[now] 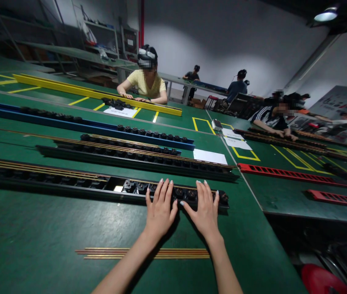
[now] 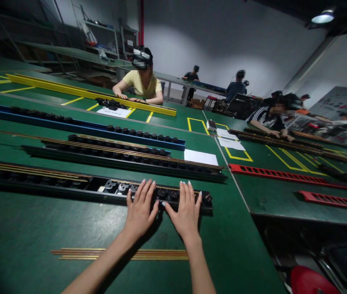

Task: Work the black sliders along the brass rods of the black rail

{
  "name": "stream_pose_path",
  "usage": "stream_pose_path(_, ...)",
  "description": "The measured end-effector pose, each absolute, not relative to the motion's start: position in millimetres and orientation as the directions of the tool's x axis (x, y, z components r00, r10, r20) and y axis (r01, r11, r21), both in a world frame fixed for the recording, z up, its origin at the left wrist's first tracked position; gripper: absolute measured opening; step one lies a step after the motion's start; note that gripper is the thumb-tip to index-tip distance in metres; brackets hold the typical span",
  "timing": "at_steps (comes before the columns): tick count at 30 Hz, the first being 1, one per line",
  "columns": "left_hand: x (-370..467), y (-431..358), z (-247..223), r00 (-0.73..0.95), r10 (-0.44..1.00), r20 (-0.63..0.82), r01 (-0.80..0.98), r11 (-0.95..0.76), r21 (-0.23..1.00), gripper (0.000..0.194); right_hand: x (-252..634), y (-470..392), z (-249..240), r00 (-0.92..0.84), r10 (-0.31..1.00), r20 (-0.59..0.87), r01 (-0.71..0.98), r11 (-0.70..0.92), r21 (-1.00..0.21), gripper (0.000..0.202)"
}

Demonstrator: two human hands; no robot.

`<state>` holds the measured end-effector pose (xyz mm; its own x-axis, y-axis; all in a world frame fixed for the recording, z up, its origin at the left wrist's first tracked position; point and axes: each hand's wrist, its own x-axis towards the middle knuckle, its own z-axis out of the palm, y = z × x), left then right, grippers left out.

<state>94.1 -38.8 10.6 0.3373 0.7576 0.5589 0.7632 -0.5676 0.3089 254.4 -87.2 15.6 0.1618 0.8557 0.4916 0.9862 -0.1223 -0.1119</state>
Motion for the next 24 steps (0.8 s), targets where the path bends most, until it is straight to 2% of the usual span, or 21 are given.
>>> stream_pose_path(24,94.3,-39.7,9.8,0.339,0.76,0.555,0.764,-0.566,0.309,0.054,247.3,-89.0,22.4,0.096,0.881,0.464,0.995,-0.077,-0.06,0.074)
